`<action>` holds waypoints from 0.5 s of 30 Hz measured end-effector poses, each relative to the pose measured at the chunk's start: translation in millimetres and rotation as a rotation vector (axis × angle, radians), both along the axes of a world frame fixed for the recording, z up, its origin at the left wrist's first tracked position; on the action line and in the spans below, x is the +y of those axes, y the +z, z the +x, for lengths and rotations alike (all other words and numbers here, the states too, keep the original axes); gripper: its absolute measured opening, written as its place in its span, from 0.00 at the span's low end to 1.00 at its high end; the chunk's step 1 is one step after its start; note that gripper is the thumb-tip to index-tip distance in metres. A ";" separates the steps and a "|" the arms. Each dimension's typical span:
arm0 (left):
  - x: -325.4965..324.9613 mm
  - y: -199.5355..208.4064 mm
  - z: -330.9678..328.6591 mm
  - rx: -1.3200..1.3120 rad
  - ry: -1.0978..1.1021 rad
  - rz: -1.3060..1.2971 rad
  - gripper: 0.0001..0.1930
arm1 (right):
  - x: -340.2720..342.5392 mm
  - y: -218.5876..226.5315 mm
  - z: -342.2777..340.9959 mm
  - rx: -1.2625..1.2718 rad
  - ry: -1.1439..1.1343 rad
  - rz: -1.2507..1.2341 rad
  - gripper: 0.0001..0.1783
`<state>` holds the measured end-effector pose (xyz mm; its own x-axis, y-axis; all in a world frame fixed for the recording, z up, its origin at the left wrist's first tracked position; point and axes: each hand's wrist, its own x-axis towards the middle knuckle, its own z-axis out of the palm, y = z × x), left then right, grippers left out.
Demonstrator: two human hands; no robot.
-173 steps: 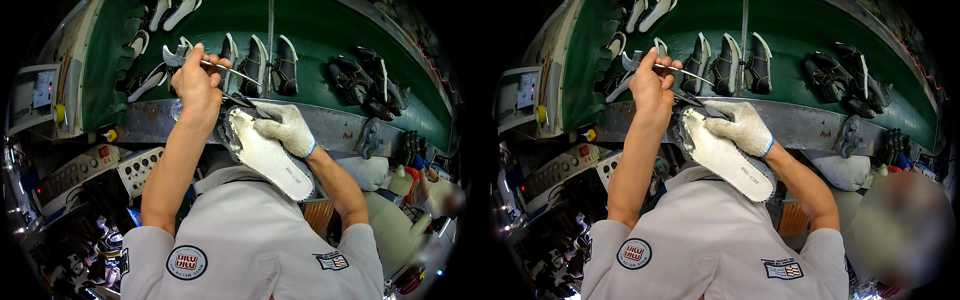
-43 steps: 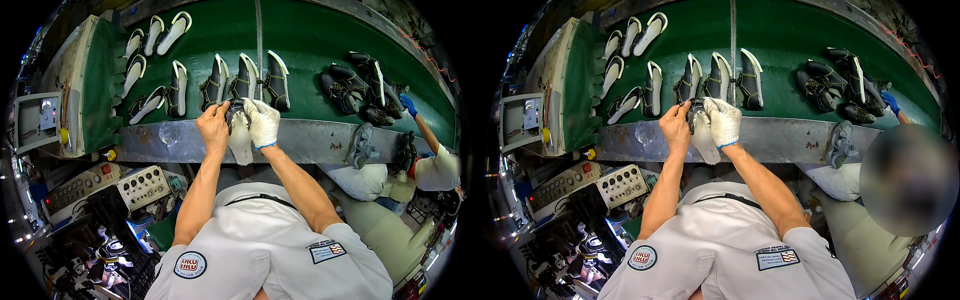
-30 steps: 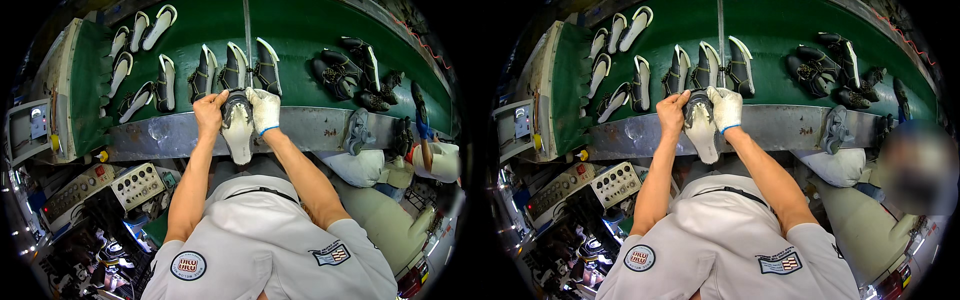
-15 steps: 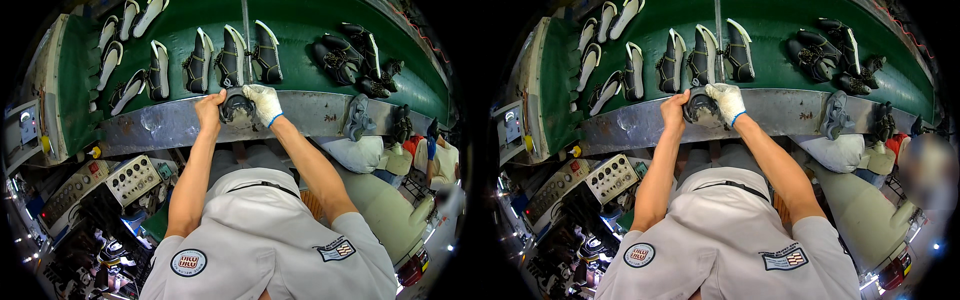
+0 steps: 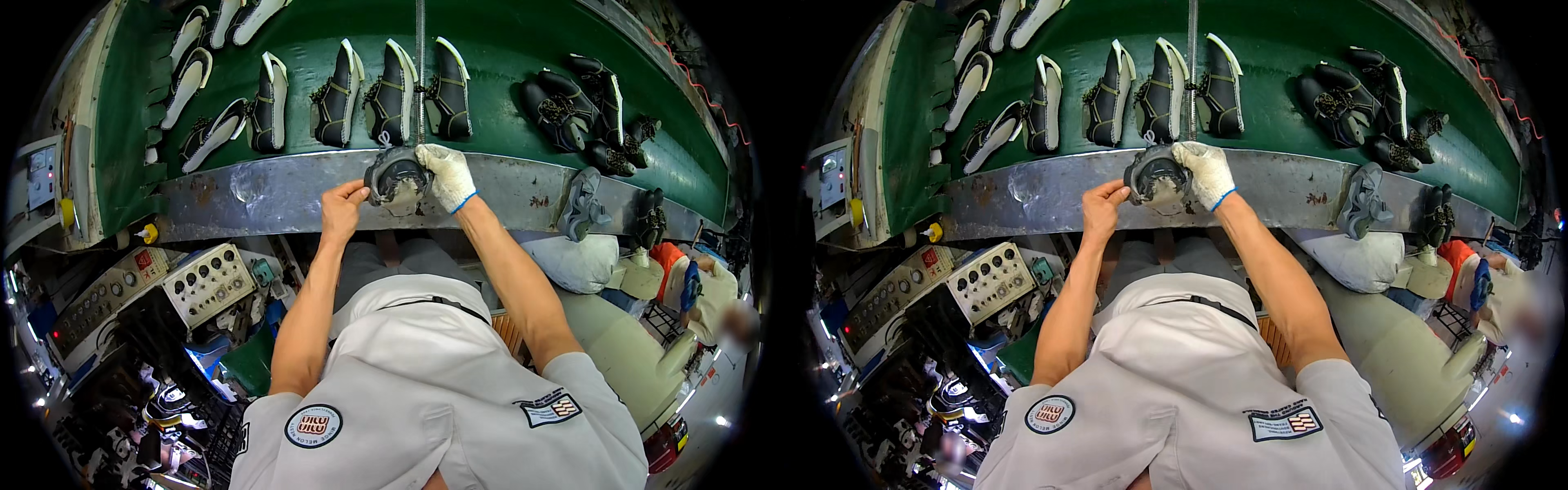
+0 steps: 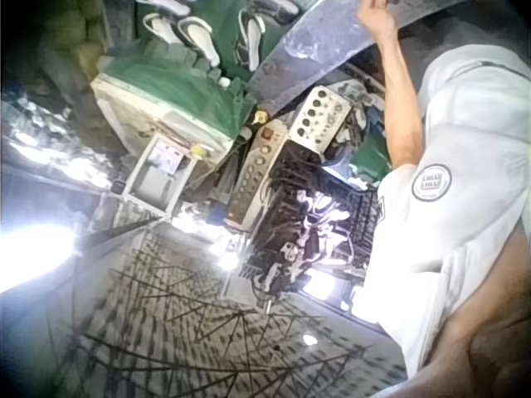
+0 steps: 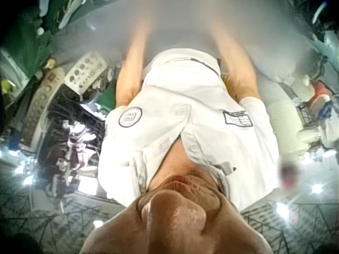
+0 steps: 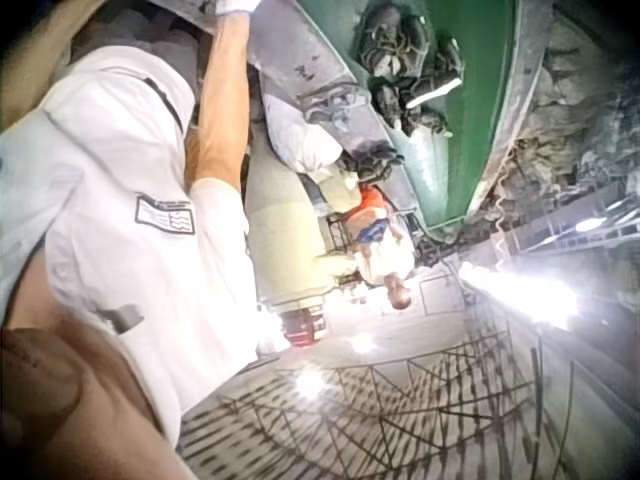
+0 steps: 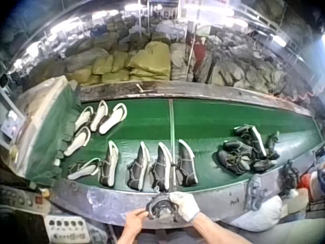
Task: The person places a shoe onto a lasting machine and secures it. After removing the shoe, they use pincers at a conveyor belt to pull and adjust the edges of the shoe upper around the lasting form.
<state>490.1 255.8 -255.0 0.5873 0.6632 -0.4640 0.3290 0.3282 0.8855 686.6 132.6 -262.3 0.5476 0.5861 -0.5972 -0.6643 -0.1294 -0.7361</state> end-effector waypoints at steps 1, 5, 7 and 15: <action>-0.8 -12.1 -5.5 -0.047 0.062 -0.155 0.09 | 0.3 3.8 1.4 0.027 0.046 0.010 0.08; -12.2 -36.2 -12.3 -0.105 0.153 -0.301 0.11 | -6.9 4.8 -4.9 0.070 0.116 -0.015 0.09; -10.5 -18.4 4.5 -0.068 0.186 -0.316 0.10 | -11.4 2.9 -10.5 0.077 0.036 -0.026 0.09; 3.9 -2.6 21.7 -0.077 0.343 -0.575 0.10 | -5.3 14.2 -9.7 0.217 0.067 0.326 0.24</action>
<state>511.9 259.7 -257.6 0.4327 0.4783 -0.7642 0.0648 0.8289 0.5556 676.9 127.3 -248.1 0.3827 0.7945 -0.4715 -0.8072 0.0393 -0.5890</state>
